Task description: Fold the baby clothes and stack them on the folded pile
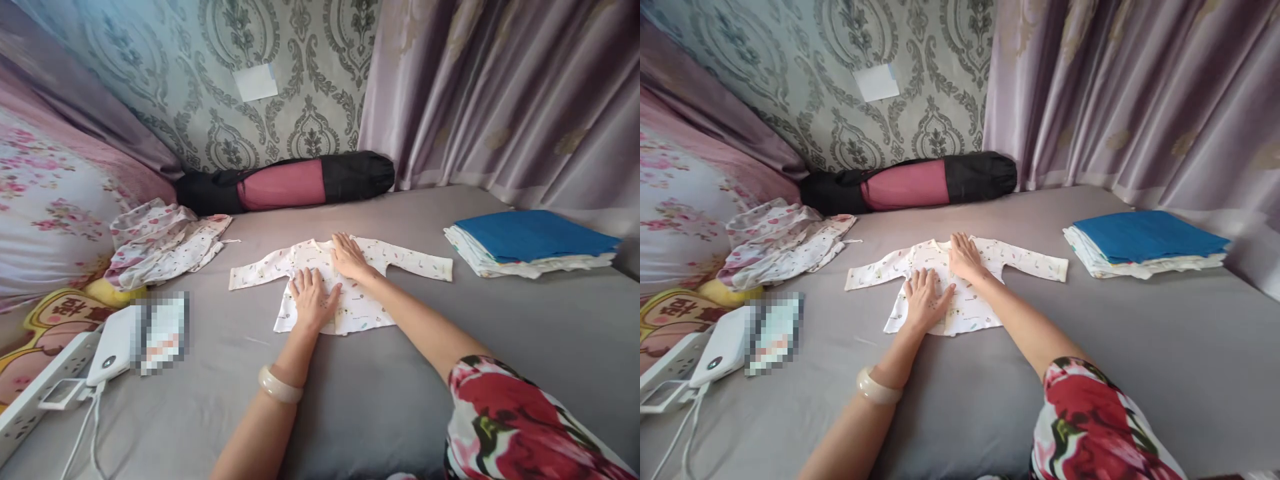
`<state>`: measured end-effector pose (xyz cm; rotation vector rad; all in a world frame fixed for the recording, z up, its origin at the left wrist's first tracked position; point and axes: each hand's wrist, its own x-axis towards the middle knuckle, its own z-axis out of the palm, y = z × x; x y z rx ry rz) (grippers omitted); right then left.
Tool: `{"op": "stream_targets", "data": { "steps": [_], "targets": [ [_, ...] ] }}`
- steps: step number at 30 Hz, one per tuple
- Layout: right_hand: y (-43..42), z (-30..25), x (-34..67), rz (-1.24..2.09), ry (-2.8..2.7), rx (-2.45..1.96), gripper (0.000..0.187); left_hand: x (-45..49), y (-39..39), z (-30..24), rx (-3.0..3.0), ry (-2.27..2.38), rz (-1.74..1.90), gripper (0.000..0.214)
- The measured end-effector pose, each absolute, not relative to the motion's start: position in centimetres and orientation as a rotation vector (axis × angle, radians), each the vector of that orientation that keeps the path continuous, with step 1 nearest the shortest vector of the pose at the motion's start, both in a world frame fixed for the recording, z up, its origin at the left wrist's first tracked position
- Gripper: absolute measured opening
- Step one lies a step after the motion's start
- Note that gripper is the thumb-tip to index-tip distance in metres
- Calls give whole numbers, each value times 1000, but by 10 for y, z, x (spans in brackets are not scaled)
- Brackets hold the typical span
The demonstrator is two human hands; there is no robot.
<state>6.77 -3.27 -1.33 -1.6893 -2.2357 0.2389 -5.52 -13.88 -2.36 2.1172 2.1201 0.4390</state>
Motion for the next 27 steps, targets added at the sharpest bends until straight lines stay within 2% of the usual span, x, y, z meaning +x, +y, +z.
{"op": "stream_targets", "data": {
  "steps": [5, 9, 14, 22, 27],
  "targets": [
    [-98, -19, 120, 168, -2408, -1638, 57, -45, -145, -26, 2366, 1925, 412, 58],
    [-130, -25, 133, 118, -2467, -1577, 58, -38, -149, -35, 2529, 1800, 304, 53],
    [-136, -32, 131, 77, -2449, -1574, 58, -38, -150, -40, 2630, 1806, 248, 59],
    [-136, -30, 134, 155, -2394, -1510, 53, -39, -149, -35, 2637, 1775, 212, 56],
    [-130, -13, 145, 207, -2100, -1389, 39, -36, -133, -19, 2603, 1746, 299, 39]
  ]
}}
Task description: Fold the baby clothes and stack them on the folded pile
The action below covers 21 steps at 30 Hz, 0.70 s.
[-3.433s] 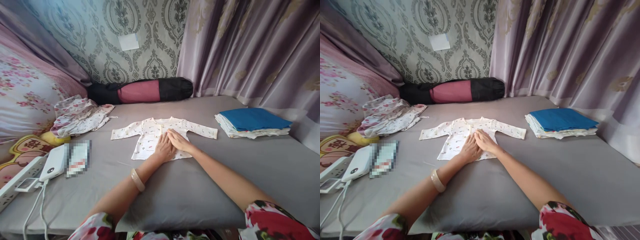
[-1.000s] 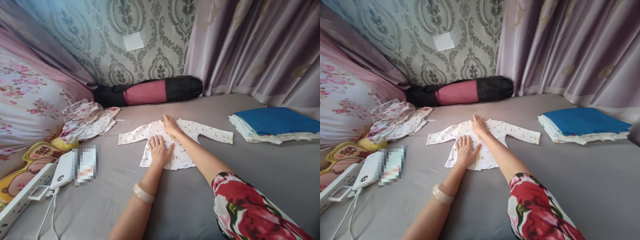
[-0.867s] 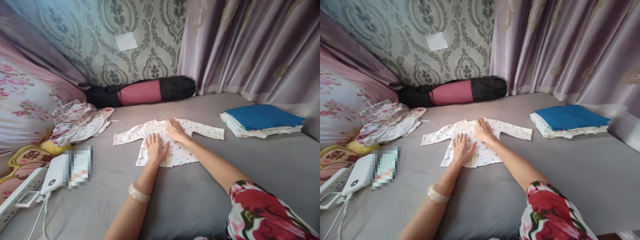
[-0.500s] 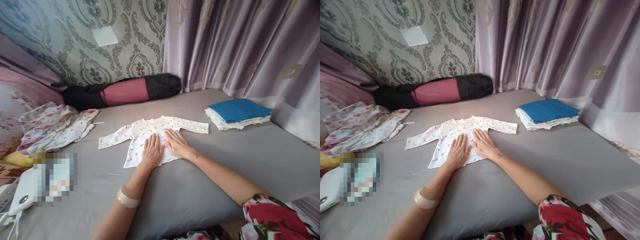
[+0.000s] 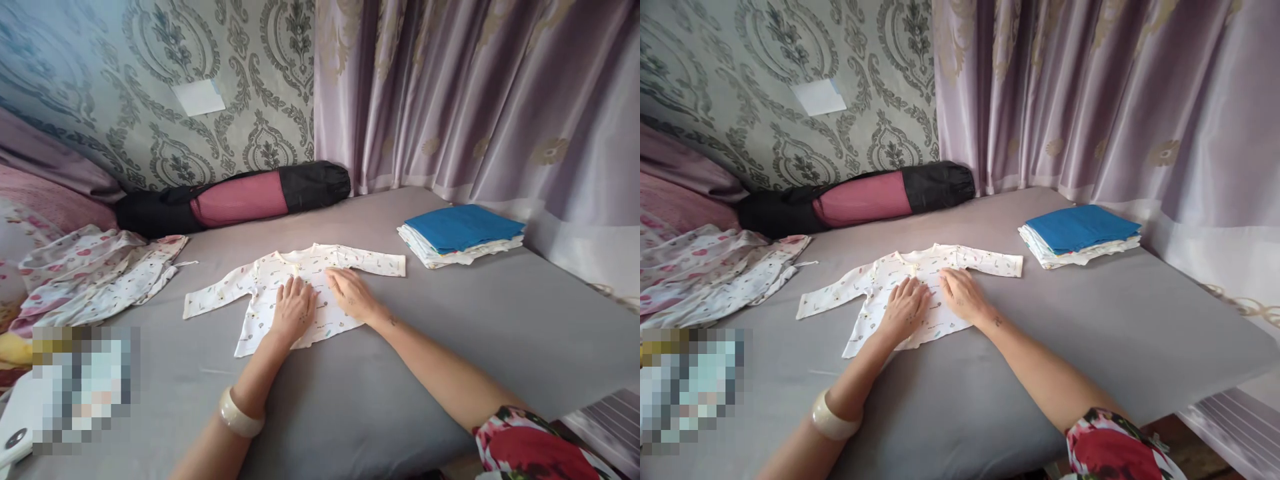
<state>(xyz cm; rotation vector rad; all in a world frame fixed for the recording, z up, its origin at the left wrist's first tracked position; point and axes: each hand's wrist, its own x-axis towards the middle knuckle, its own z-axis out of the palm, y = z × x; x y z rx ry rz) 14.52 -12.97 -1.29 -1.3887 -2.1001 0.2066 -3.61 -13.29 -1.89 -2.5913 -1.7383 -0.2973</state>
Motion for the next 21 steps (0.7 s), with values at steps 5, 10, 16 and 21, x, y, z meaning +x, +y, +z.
{"op": "stream_targets", "data": {
  "steps": [5, 10, 16, 21],
  "targets": [
    [-114, -6, 177, 58, -1796, -1595, 32, -30, -105, -12, -2764, -1562, -488, 27],
    [-104, -10, 212, 5, -1660, -1989, 30, -16, -75, -22, -2978, -1343, -617, 27],
    [-103, -13, 233, 20, -1559, -2271, 32, 3, -48, -35, -3056, -1266, -841, 31],
    [-100, -17, 238, 83, -1493, -2350, 37, 15, -36, -39, -3038, -1296, -848, 32]
  ]
}}
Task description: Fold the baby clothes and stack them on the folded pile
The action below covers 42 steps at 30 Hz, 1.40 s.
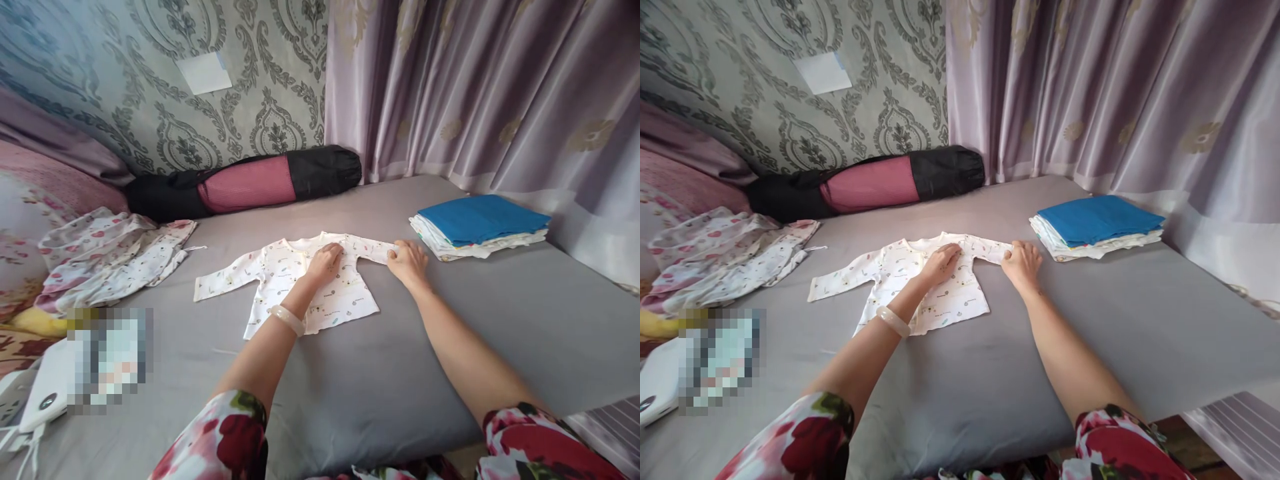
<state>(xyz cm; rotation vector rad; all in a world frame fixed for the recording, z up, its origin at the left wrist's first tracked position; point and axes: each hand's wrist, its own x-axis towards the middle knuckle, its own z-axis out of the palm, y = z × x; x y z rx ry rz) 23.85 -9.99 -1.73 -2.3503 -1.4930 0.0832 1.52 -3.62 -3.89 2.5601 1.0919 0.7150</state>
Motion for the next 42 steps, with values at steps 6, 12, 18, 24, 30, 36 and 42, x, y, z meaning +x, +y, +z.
{"op": "stream_targets", "data": {
  "steps": [6, 12, 18, 24, 30, 36, 42],
  "targets": [
    [-101, -17, 244, 70, -1383, -2445, 42, 28, -23, -44, 2540, 1187, 673, 39],
    [-97, -17, 250, 36, -1255, -2540, 40, 34, -22, -47, 2544, 1245, 538, 46],
    [-92, -15, 258, 152, -1133, -2583, 45, 36, -28, -39, 2512, 1286, 385, 51],
    [-84, -15, 274, 296, -1117, -2501, 28, 32, -27, -37, 2445, 1237, 487, 54],
    [-71, -3, 273, 507, -963, -1958, 18, 29, -25, -41, 2439, 1177, 664, 48],
    [-57, 24, 262, 892, -702, -1431, 5, 32, -25, -43, 2492, 1206, 528, 53],
    [-47, 47, 254, 958, -778, -1382, 11, 36, -30, -38, 2515, 1269, 396, 62]
  ]
}}
